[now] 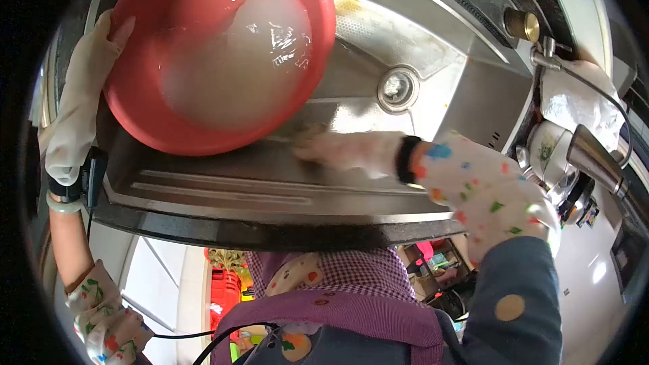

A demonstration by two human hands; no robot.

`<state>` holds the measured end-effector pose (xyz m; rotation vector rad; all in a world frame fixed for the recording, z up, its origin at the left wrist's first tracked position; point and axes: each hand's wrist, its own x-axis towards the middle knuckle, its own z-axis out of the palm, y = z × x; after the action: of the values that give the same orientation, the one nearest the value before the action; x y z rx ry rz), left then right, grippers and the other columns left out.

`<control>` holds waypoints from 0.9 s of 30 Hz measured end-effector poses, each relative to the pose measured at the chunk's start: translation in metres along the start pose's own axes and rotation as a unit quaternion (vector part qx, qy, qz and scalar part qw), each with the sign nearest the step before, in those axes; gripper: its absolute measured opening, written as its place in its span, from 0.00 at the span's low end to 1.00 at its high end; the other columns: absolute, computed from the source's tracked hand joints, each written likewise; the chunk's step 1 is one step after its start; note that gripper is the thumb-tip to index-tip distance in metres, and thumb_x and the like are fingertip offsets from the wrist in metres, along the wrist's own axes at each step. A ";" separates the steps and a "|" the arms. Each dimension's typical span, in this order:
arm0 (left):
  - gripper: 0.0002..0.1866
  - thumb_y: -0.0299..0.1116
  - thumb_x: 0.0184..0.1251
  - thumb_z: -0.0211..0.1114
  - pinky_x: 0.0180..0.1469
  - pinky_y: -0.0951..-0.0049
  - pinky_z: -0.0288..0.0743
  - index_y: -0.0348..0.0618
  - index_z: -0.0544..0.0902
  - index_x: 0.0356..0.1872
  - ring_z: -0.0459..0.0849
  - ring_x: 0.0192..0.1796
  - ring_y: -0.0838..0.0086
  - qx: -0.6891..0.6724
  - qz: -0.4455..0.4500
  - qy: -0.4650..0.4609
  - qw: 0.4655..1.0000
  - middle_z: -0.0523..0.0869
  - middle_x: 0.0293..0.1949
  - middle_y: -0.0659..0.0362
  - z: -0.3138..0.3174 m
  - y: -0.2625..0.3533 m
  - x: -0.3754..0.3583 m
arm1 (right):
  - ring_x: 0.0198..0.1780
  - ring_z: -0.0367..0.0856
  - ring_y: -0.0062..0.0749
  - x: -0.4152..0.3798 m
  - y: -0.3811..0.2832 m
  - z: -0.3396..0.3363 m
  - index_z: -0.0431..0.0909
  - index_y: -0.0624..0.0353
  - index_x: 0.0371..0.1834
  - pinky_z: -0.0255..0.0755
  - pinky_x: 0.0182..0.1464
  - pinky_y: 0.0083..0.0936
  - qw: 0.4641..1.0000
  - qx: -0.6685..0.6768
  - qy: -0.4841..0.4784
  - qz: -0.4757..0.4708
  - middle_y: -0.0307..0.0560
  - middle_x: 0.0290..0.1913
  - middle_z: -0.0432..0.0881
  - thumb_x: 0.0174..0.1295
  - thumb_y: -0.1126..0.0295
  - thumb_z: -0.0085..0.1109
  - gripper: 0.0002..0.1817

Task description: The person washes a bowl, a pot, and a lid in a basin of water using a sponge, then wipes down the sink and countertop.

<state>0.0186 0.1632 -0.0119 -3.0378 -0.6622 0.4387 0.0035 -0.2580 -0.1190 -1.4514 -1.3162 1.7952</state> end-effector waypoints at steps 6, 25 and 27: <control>0.29 0.55 0.63 0.55 0.45 0.55 0.74 0.44 0.70 0.57 0.80 0.45 0.48 0.045 0.081 0.050 0.994 0.83 0.40 0.44 0.016 -0.012 0.005 | 0.70 0.55 0.41 -0.038 0.031 0.014 0.61 0.58 0.66 0.49 0.72 0.32 0.985 -0.158 -0.052 0.035 0.52 0.69 0.58 0.58 0.75 0.47 0.28; 0.27 0.54 0.65 0.54 0.52 0.60 0.71 0.46 0.71 0.57 0.77 0.53 0.52 -0.030 0.026 0.024 0.999 0.80 0.49 0.47 0.002 0.000 0.000 | 0.54 0.76 0.32 -0.098 -0.039 -0.006 0.65 0.58 0.62 0.72 0.54 0.24 0.852 0.281 0.111 0.428 0.43 0.51 0.77 0.66 0.73 0.43 0.20; 0.28 0.54 0.64 0.54 0.53 0.60 0.71 0.46 0.71 0.57 0.77 0.53 0.52 -0.070 0.039 0.021 0.997 0.80 0.49 0.47 0.006 -0.006 0.003 | 0.57 0.72 0.35 -0.025 -0.034 -0.005 0.66 0.57 0.62 0.69 0.57 0.27 0.936 0.162 0.071 0.306 0.45 0.54 0.74 0.63 0.73 0.45 0.21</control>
<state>0.0174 0.1693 -0.0186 -3.2050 -0.5972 0.3410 0.0097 -0.2626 -0.0768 -1.8759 -0.4739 2.0968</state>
